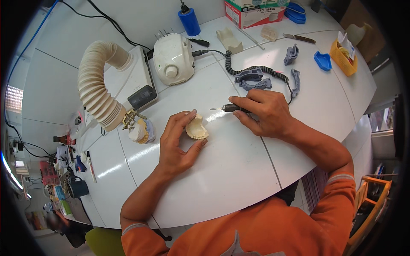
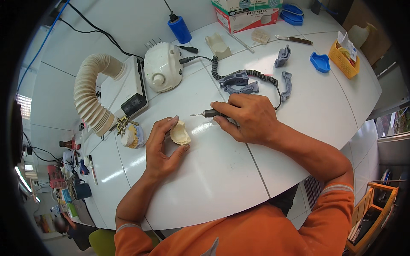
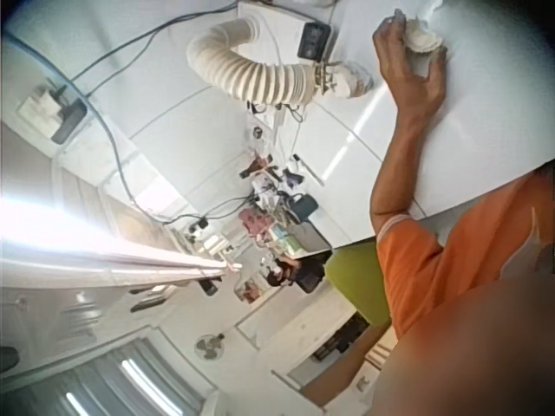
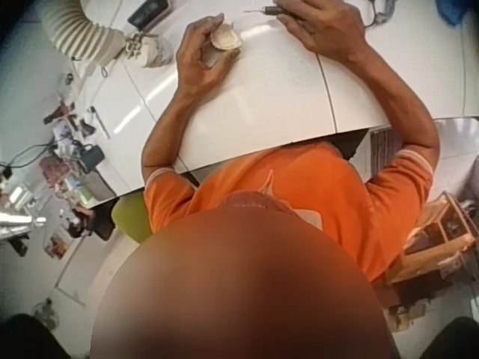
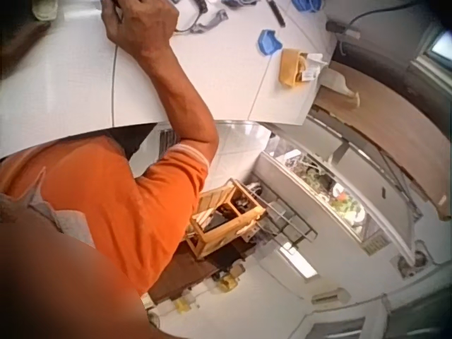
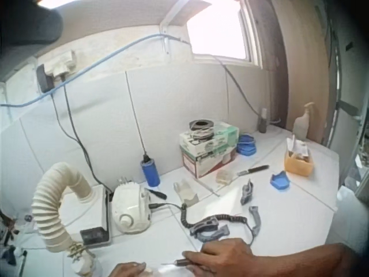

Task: Polishing a dental cast or denture framework with a handheld rotary tool.

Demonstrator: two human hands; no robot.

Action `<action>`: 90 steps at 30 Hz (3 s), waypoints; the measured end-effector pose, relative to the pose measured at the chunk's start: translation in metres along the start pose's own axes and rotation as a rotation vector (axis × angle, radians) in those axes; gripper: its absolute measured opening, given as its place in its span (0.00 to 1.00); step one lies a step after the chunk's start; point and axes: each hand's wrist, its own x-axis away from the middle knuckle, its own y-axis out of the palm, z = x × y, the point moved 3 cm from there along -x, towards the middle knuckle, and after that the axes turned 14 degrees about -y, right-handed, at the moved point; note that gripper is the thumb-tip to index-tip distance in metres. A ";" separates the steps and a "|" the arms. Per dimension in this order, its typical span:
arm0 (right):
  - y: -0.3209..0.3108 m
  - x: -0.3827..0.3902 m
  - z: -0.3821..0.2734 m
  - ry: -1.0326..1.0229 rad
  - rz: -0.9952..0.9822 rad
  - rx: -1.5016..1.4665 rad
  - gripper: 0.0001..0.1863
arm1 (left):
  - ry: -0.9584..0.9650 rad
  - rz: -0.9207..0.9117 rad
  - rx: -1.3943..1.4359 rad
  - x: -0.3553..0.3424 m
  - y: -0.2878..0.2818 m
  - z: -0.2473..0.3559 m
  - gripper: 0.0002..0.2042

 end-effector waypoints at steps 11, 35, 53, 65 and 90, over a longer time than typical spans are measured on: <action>0.002 0.002 0.000 -0.029 0.024 -0.001 0.13 | -0.030 0.050 -0.203 0.001 0.002 0.009 0.35; 0.008 -0.002 -0.006 -0.116 0.010 0.093 0.17 | -0.052 0.000 0.147 0.007 -0.001 -0.007 0.44; 0.002 -0.003 -0.010 -0.072 -0.033 0.013 0.18 | -0.085 -0.092 0.176 0.005 0.001 -0.006 0.50; 0.009 0.002 -0.023 -0.138 -0.058 0.081 0.19 | -0.091 -0.013 0.126 0.005 0.002 -0.012 0.52; 0.015 -0.001 -0.032 -0.227 -0.110 0.137 0.26 | -0.193 -0.071 0.258 0.006 -0.002 -0.007 0.50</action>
